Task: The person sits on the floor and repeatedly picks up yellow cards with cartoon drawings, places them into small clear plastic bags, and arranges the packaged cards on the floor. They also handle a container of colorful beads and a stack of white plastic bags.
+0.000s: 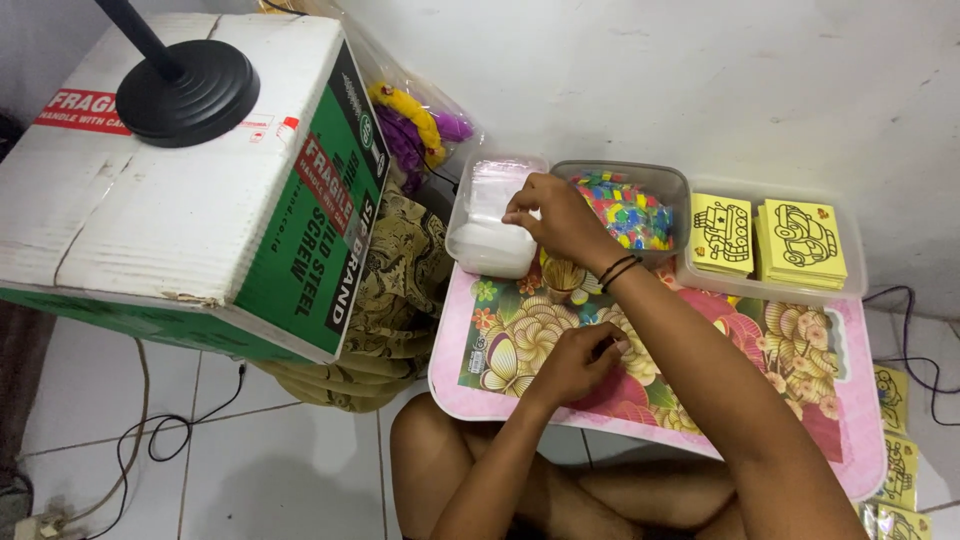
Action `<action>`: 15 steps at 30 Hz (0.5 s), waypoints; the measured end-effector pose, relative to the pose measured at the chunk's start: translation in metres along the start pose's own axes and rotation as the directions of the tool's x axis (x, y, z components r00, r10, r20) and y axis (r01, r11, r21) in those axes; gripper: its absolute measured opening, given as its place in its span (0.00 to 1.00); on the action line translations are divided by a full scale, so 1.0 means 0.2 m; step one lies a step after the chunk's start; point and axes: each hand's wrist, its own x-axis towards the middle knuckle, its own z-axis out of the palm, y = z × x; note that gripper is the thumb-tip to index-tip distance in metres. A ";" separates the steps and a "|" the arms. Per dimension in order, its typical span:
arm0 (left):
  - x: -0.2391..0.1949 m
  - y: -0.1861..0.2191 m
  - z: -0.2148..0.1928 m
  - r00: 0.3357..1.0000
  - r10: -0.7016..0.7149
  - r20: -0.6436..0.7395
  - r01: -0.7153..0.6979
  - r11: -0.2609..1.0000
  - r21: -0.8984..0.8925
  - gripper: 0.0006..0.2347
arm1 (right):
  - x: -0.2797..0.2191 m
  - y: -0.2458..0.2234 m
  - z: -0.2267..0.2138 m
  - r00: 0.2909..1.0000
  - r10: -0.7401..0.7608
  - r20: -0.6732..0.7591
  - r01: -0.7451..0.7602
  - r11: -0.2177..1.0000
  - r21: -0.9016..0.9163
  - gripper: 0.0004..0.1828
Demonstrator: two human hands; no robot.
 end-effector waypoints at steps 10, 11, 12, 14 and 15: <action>0.00 -0.11 0.05 0.993 -0.110 -0.045 0.106 0.990 -0.088 0.06 | -0.43 -0.11 -0.36 0.907 -0.354 -0.229 0.302 0.924 -0.233 0.06; 0.00 -0.12 0.06 0.988 -0.136 -0.070 0.124 0.981 -0.152 0.07 | -0.51 -0.12 -0.39 0.885 -0.412 -0.217 0.330 0.884 -0.332 0.06; 0.00 -0.12 0.06 0.982 -0.163 -0.092 0.140 0.966 -0.215 0.10 | -0.59 -0.13 -0.42 0.862 -0.467 -0.198 0.353 0.833 -0.427 0.06; 0.02 -0.23 0.09 0.982 -0.175 -0.068 0.138 0.917 -0.374 0.14 | -0.78 -0.09 -0.42 0.868 -0.463 -0.179 0.341 0.818 -0.464 0.04; 0.01 -0.28 0.10 0.980 -0.194 -0.048 0.141 0.842 -0.521 0.20 | -0.88 -0.08 -0.41 0.874 -0.459 -0.158 0.333 0.804 -0.492 0.04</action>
